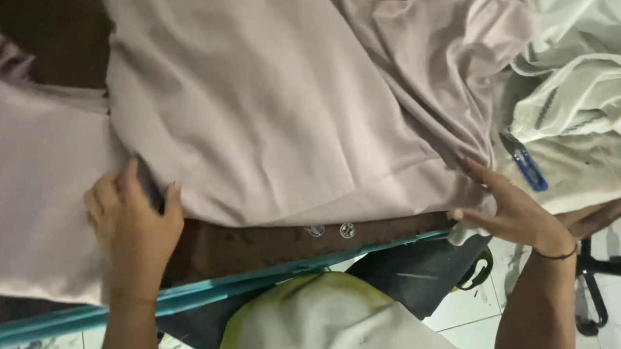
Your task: Trimming loose threads from a garment with snips and then folding fabric pieces neatly on a workbench.
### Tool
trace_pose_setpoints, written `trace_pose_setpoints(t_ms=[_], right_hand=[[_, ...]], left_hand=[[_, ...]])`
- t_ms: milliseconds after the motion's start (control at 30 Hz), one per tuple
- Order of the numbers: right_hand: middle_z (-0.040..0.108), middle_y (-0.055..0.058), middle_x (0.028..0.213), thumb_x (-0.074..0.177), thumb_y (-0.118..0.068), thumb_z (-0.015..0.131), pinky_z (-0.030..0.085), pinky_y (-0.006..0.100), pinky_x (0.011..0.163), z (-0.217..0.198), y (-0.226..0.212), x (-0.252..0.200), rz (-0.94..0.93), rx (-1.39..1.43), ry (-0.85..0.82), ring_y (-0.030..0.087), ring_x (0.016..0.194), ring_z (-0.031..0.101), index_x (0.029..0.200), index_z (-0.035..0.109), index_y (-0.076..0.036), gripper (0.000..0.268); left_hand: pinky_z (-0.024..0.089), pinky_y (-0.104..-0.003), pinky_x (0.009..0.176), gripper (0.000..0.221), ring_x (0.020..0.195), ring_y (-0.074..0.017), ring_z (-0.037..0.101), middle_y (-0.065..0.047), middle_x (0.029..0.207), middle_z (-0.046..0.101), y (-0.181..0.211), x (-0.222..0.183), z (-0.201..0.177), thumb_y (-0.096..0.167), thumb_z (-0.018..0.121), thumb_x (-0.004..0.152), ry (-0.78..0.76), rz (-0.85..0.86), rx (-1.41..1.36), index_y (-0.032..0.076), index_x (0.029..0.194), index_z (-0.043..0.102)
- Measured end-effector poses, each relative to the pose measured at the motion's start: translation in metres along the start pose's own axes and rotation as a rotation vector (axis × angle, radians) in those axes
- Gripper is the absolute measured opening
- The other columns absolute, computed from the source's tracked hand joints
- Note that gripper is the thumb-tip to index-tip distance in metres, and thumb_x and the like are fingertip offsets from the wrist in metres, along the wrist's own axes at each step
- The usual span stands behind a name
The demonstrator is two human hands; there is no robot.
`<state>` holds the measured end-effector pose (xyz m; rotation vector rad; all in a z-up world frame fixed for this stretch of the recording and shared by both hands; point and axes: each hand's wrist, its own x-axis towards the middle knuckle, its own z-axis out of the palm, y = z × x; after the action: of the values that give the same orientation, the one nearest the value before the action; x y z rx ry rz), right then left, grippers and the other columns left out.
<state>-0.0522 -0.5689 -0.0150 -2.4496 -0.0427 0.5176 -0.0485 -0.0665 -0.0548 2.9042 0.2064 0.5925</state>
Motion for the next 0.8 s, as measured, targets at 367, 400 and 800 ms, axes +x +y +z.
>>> trace_pose_setpoints(t_ms=[367,400,800], right_hand=[[0.064,0.016,0.084,0.084,-0.016,0.072,0.047,0.044,0.074,0.024,-0.002,0.037,0.035,0.066,0.239,0.034,0.085,0.061,0.107,0.075,-0.007,0.025],[0.054,0.009,0.07,0.083,-0.003,0.072,0.041,0.033,0.066,0.018,-0.017,0.028,-0.022,0.259,0.298,0.019,0.07,0.052,0.098,0.075,-0.005,0.016],[0.07,0.009,0.079,0.096,-0.017,0.073,0.056,0.025,0.053,0.023,0.044,0.07,0.308,0.657,-0.018,0.018,0.06,0.065,0.094,0.074,0.002,0.02]], left_hand=[[0.048,-0.046,0.078,0.024,0.086,-0.0384,0.06,-0.02,0.089,0.057,-0.012,0.013,0.028,0.019,0.072,0.104,0.058,0.029,-0.625,-0.002,0.106,0.06],[0.049,-0.044,0.075,0.028,0.082,-0.0358,0.061,-0.02,0.087,0.059,-0.01,0.009,0.023,0.025,0.067,0.111,0.035,-0.044,-0.735,-0.002,0.113,0.06],[0.045,-0.035,0.08,0.056,0.089,-0.0211,0.06,-0.003,0.134,0.059,-0.005,0.024,0.015,0.04,0.066,0.093,-0.504,-0.181,-0.777,0.014,0.137,0.043]])
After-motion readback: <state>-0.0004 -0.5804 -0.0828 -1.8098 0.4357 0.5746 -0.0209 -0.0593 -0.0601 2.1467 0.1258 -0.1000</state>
